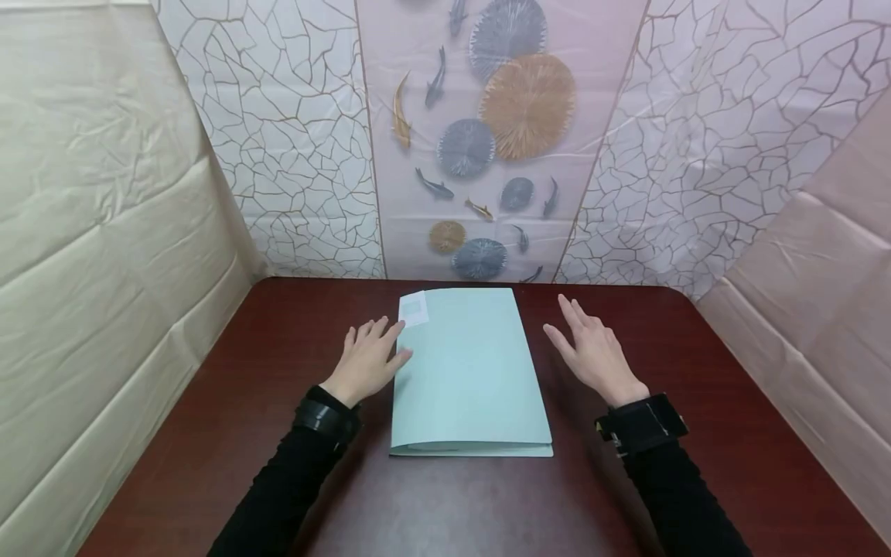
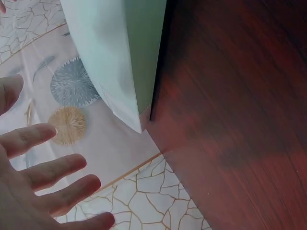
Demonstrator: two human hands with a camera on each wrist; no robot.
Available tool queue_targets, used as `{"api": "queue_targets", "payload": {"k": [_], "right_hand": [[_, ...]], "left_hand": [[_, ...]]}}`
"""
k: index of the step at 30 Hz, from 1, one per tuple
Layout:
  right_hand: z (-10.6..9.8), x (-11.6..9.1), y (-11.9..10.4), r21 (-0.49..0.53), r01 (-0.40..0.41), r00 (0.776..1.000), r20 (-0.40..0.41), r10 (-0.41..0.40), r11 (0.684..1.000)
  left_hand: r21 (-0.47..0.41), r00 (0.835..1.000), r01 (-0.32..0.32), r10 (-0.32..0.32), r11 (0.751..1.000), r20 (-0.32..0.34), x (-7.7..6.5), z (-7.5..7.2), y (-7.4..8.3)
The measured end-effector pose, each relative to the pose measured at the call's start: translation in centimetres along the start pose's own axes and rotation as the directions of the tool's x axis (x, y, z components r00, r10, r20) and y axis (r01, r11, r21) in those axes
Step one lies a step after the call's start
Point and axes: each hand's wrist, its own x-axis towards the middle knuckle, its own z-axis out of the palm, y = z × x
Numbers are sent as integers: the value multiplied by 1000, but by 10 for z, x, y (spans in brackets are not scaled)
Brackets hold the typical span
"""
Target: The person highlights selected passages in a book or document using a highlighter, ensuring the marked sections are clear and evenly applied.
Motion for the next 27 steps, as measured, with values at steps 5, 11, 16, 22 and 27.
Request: {"api": "queue_targets", "payload": {"k": [5, 11, 16, 22, 27], "right_hand": [[0, 0, 0, 11, -4, 1000, 10, 4, 1000], [-2, 1, -1, 13, 13, 1000, -4, -13, 1000], [-1, 1, -2, 17, 18, 1000, -11, -18, 1000], [-1, 0, -1, 26, 18, 1000, -6, -18, 999], [-1, 1, 0, 33, 19, 1000, -4, -19, 999]], "left_hand": [[-2, 999, -6, 6, 1000, 38, -2, 4, 3], [26, 977, -134, 127, 991, 168, -4, 17, 14], [16, 948, -231, 221, 973, 231, -8, 26, 28], [44, 922, -288, 265, 956, 282, -16, 32, 46], [104, 913, -322, 280, 941, 296, -20, 39, 55]]}}
